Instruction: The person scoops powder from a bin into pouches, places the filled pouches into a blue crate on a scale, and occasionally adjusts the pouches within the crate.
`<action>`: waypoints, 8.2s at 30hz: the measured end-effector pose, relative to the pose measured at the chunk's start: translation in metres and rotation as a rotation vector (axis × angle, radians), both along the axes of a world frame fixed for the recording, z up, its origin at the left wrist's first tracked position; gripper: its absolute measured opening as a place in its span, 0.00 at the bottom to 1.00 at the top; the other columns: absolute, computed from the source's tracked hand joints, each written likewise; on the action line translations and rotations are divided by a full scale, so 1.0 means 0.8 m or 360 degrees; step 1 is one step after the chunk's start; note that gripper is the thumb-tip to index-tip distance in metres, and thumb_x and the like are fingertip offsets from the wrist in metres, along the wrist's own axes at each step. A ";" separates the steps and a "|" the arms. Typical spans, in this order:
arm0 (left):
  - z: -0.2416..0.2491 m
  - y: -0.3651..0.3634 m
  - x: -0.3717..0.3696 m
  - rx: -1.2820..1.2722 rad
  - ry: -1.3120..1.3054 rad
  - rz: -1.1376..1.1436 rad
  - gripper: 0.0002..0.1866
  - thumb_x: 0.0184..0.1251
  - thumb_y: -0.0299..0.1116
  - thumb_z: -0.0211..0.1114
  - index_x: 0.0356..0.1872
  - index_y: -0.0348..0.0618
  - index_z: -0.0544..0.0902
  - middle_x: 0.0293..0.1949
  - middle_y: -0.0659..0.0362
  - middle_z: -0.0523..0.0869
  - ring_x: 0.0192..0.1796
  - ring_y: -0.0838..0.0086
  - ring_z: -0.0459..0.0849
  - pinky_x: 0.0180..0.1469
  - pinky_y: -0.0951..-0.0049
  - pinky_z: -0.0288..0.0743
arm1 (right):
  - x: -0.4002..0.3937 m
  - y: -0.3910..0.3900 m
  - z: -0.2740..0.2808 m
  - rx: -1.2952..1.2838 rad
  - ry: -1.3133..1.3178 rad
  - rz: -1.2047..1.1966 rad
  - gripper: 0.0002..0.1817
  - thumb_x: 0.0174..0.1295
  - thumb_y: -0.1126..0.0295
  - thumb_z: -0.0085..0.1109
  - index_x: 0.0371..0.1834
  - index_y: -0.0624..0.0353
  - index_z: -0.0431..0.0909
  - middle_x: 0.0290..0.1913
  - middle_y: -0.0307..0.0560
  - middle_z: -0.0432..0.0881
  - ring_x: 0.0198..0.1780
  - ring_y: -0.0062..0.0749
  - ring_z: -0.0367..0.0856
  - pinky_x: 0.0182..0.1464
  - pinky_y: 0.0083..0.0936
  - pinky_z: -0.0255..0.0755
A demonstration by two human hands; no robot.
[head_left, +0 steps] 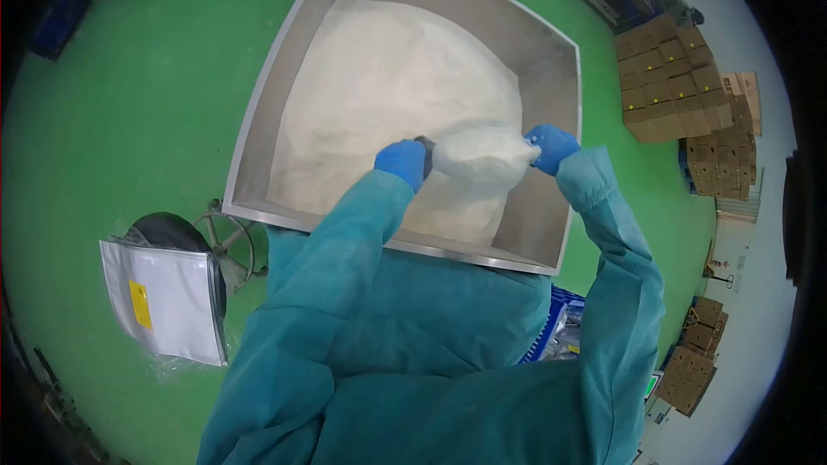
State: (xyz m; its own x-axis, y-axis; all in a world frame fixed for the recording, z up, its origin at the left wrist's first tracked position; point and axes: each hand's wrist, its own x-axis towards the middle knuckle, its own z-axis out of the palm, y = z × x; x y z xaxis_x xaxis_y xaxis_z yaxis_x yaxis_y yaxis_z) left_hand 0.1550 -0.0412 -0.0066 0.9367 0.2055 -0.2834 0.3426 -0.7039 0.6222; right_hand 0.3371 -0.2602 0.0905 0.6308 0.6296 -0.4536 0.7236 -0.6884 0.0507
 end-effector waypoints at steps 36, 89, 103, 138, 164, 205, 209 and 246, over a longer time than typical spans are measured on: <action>-0.097 0.053 -0.034 -0.0322 0.0039 0.0377 0.19 0.56 0.34 0.55 0.51 0.43 0.77 0.37 0.46 0.83 0.41 0.51 0.81 0.44 0.53 0.73 | 0.087 0.162 -0.395 0.0320 0.0348 -0.0196 0.15 0.49 0.56 0.59 0.38 0.48 0.85 0.37 0.51 0.84 0.43 0.47 0.82 0.48 0.35 0.73; -0.087 0.078 -0.019 -0.0212 0.0267 0.0446 0.14 0.56 0.34 0.60 0.44 0.45 0.82 0.42 0.48 0.83 0.48 0.54 0.82 0.51 0.59 0.76 | 0.006 0.194 -0.033 0.0088 0.0045 0.0733 0.13 0.50 0.61 0.57 0.33 0.56 0.82 0.34 0.51 0.83 0.38 0.47 0.82 0.43 0.38 0.74; -0.076 0.042 -0.048 -0.0206 0.0204 0.0176 0.10 0.55 0.32 0.56 0.38 0.44 0.81 0.37 0.46 0.83 0.43 0.51 0.82 0.48 0.56 0.75 | -0.002 0.257 0.007 0.0087 0.0189 0.0347 0.13 0.53 0.61 0.59 0.42 0.46 0.83 0.41 0.49 0.84 0.46 0.44 0.81 0.50 0.35 0.74; -0.140 0.070 -0.043 -0.0249 0.0025 -0.0225 0.10 0.49 0.23 0.60 0.31 0.41 0.87 0.31 0.48 0.86 0.37 0.62 0.86 0.43 0.67 0.78 | -0.151 0.048 -0.012 0.0317 0.0455 -0.0435 0.18 0.49 0.55 0.63 0.39 0.53 0.85 0.43 0.46 0.84 0.48 0.41 0.81 0.47 0.39 0.72; 0.148 -0.013 -0.113 -0.0569 -0.0239 -0.0368 0.09 0.50 0.26 0.57 0.26 0.41 0.87 0.21 0.56 0.85 0.26 0.75 0.81 0.35 0.75 0.75 | -0.280 -0.064 0.104 0.1723 -0.0683 0.0187 0.15 0.53 0.56 0.60 0.39 0.50 0.83 0.51 0.51 0.78 0.49 0.46 0.78 0.51 0.39 0.71; 0.120 0.077 -0.298 -0.0475 -0.0279 0.0362 0.16 0.68 0.34 0.56 0.52 0.39 0.76 0.21 0.63 0.74 0.13 0.86 0.62 0.13 0.84 0.55 | -0.417 -0.894 0.020 0.0065 -0.0952 -0.2163 0.23 0.64 0.54 0.42 0.51 0.57 0.78 0.51 0.56 0.79 0.53 0.46 0.78 0.54 0.36 0.72; 0.086 0.073 -0.270 -0.0576 -0.0646 0.0386 0.16 0.68 0.37 0.55 0.51 0.41 0.78 0.21 0.66 0.70 0.16 0.86 0.61 0.16 0.84 0.55 | -0.480 -0.823 0.174 0.0617 -0.1030 -0.2339 0.32 0.65 0.41 0.34 0.50 0.58 0.78 0.45 0.56 0.82 0.47 0.48 0.81 0.51 0.36 0.73; 0.109 0.158 -0.528 0.0621 0.0143 0.1123 0.30 0.36 0.60 0.69 0.30 0.39 0.86 0.32 0.47 0.85 0.35 0.55 0.83 0.41 0.61 0.76 | -0.493 -0.159 -0.009 0.1607 0.0202 -0.0637 0.19 0.62 0.60 0.55 0.49 0.63 0.76 0.50 0.56 0.78 0.53 0.47 0.75 0.58 0.36 0.67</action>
